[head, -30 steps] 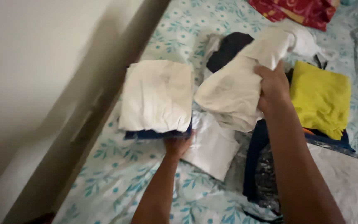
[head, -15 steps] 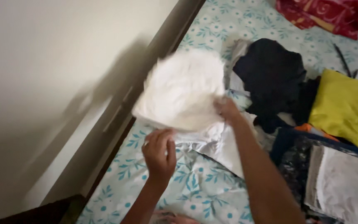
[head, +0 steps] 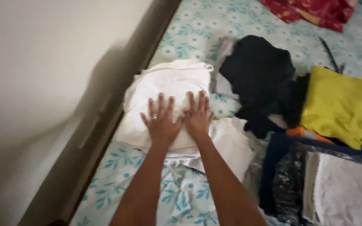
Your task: The person sorts and organizes various pieces of clothing on a bed, moving different items into separate stacks by hand.
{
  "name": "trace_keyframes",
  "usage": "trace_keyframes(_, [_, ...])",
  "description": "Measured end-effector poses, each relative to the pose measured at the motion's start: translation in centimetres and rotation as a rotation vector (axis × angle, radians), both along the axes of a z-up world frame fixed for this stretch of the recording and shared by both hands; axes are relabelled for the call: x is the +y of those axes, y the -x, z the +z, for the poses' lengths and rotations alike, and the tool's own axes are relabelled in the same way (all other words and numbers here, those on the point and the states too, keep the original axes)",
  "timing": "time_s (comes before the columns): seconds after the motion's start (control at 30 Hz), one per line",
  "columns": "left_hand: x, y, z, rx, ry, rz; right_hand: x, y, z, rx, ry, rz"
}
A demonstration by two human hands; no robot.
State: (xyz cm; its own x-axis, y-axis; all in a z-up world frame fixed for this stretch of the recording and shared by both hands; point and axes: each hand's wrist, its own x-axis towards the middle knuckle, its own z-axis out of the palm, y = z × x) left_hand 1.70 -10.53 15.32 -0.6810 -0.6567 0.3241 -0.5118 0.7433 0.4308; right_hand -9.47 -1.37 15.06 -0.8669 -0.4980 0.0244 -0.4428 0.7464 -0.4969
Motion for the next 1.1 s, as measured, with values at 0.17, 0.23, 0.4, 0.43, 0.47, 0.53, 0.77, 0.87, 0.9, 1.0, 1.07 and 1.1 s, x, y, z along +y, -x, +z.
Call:
trace_keyframes(0.17, [-0.1, -0.1, -0.6, -0.015, 0.047, -0.011, 7.7, 7.9, -4.2, 0.244, -0.126, -0.298])
trace_keyframes(0.23, [0.1, 0.1, -0.7, 0.03, 0.144, 0.01, 10.3, 11.4, -3.0, 0.333, -0.182, -0.297])
trace_keyframes(0.4, [-0.5, 0.3, 0.1, -0.103, -0.023, 0.0, 11.8, 16.7, 1.6, 0.113, -0.355, -0.413])
trace_keyframes(0.43, [-0.5, 0.4, 0.2, -0.134, -0.083, -0.009, 12.3, 17.6, 2.1, 0.044, -0.34, -0.48])
trace_keyframes(0.47, [-0.5, 0.7, 0.3, -0.138, -0.067, -0.006, 13.1, 18.4, 2.4, -0.025, -0.324, -0.546])
trace_keyframes(0.53, [-0.4, 0.6, 0.3, -0.152, -0.041, 0.01, 15.0, 19.8, 1.9, 0.002, -0.207, -0.549])
trace_keyframes(0.77, [-0.4, 0.5, -0.8, -0.103, 0.046, 0.02, 18.8, 27.5, -3.9, 0.15, 0.17, -0.574])
trace_keyframes(0.87, [-0.3, 0.3, -0.8, -0.091, 0.026, 0.007, 17.9, 25.0, -4.0, 0.407, 0.342, -0.398])
trace_keyframes(0.9, [-0.3, 0.3, -0.7, -0.087, 0.026, 0.007, 17.3, 23.0, -3.2, 0.244, 0.426, -0.474])
trace_keyframes(1.0, [-0.4, 0.8, -0.1, -0.109, 0.005, 0.017, 14.1, 14.3, -2.3, 0.228, 0.565, -0.399])
trace_keyframes(1.07, [-0.4, 0.3, 0.1, -0.134, -0.008, 0.023, 13.0, 9.4, -2.4, 0.186, 0.481, -0.237])
trace_keyframes(1.1, [-0.3, 0.4, 0.1, -0.133, -0.011, 0.023, 12.3, 7.7, -2.6, 0.092, 0.36, -0.215])
